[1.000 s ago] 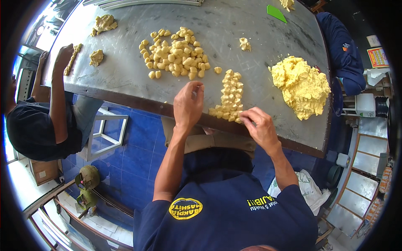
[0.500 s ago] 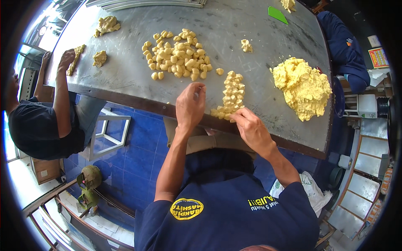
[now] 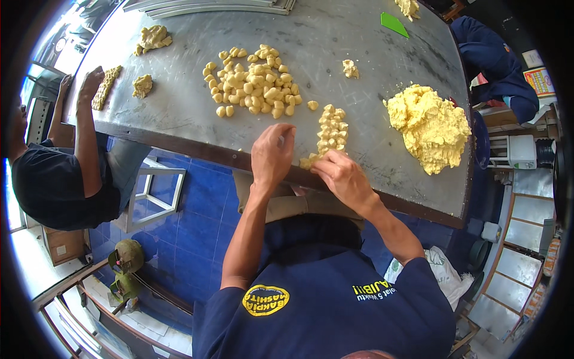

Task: The person portions out small pieces of dough by hand, arranging them in a grid on a large metal work table.

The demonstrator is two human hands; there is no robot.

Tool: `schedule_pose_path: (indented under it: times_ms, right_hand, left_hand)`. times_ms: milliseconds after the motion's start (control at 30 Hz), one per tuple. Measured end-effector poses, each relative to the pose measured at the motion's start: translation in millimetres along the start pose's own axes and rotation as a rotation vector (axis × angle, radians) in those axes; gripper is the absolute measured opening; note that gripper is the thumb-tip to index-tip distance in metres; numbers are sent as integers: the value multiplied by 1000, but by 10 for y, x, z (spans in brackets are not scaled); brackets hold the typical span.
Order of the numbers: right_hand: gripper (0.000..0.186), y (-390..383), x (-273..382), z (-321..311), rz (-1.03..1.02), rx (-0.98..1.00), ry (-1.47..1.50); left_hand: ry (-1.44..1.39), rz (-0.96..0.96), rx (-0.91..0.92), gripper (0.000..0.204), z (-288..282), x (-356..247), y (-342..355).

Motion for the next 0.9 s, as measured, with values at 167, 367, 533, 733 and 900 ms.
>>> schedule_pose_path:
  times_ms: [167, 367, 533, 733, 900]
  right_hand:
    - [30, -36, -215, -285, 175, -139, 119]
    - [50, 174, -933, -373, 132, -220, -15]
    - [61, 357, -1175, -139, -46, -29, -146]
    - [43, 204, -1385, -254, 26, -179, -253]
    - [36, 64, -1371, -195, 12, -112, -211]
  left_hand:
    - [197, 251, 157, 18, 35, -131, -67]
    - [194, 264, 357, 22, 193, -273, -258]
    - [124, 128, 462, 15, 266, -223, -224]
    - [-382, -115, 266, 13, 205, 105, 11]
    - [-424, -160, 343, 23, 305, 148, 131]
Point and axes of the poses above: each hand's wrist, its own y-axis towards the middle knuckle, its own z-axis out of the palm, x = y × z, the point moved 6 cm from there along y, towards the middle knuckle, and after that the axes turned 5 degrees about -z, right-handed, at the moved point
